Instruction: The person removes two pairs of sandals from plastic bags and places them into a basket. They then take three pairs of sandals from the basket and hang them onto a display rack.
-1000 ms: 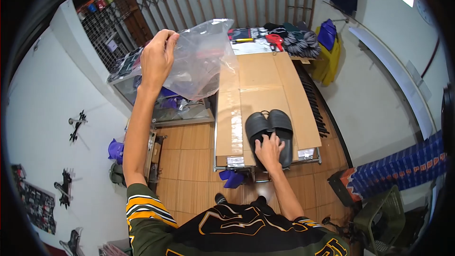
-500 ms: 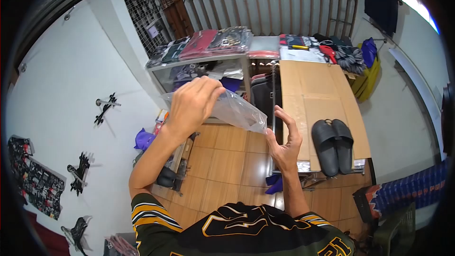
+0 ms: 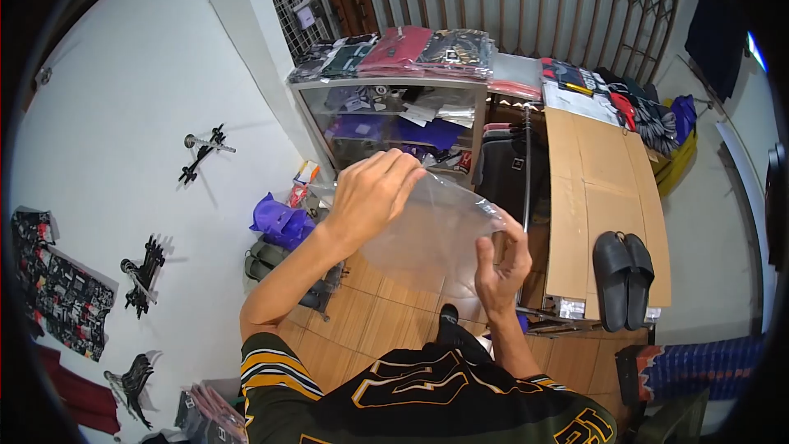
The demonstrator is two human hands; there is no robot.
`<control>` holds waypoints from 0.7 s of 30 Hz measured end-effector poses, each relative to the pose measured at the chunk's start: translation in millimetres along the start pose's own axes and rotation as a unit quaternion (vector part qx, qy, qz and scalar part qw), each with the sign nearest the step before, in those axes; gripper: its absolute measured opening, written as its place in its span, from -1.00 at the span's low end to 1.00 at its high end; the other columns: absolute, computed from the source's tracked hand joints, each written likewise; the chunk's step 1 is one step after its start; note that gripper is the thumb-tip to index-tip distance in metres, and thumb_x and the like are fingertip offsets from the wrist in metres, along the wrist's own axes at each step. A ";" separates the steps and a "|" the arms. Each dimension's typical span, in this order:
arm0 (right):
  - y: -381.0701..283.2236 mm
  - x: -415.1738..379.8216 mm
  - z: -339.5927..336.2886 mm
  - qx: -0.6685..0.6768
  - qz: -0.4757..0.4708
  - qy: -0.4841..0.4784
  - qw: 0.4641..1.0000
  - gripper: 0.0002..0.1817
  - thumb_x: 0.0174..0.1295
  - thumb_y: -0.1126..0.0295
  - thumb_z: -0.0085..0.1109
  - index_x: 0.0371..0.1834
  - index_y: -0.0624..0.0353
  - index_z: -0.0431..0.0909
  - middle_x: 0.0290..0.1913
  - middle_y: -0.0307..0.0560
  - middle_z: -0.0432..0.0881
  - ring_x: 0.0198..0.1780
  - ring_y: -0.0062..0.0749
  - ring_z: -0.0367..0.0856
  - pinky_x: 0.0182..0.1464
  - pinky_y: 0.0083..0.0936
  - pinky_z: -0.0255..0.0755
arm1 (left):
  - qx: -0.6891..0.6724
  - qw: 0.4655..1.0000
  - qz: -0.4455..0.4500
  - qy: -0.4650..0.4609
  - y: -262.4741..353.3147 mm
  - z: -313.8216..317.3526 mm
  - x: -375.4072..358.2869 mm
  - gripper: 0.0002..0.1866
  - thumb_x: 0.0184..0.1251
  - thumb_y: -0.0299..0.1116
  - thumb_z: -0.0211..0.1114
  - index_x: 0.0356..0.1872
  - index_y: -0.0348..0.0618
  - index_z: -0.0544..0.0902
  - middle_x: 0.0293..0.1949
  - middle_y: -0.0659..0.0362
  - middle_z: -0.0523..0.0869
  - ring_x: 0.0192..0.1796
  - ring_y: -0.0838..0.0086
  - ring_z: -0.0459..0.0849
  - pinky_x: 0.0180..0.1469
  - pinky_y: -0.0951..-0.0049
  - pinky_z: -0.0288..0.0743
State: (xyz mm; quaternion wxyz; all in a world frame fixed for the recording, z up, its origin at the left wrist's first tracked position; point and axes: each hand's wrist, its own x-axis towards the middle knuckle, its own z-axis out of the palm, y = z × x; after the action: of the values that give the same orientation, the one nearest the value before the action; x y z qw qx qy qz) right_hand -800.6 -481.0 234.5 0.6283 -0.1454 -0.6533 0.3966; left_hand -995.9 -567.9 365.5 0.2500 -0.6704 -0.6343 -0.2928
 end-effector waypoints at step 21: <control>192.0 207.1 6.5 0.067 0.200 0.025 0.977 -0.84 0.67 0.34 -0.09 -0.06 0.20 0.35 -0.38 -0.09 0.72 -0.48 -0.60 0.64 -0.41 -0.66 0.51 | -0.195 0.942 -0.068 -0.264 -190.0 133.1 104.6 -0.76 0.34 -0.27 0.50 -0.18 -0.22 0.72 -0.40 0.06 0.77 -0.39 0.34 0.75 -0.30 0.38 0.56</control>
State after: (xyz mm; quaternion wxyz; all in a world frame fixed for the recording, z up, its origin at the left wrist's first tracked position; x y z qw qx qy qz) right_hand -900.7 -217.1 246.8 0.5608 -0.2403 -0.5673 0.5531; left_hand -1172.8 -386.8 339.2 -0.0823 -0.7147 -0.6520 -0.2393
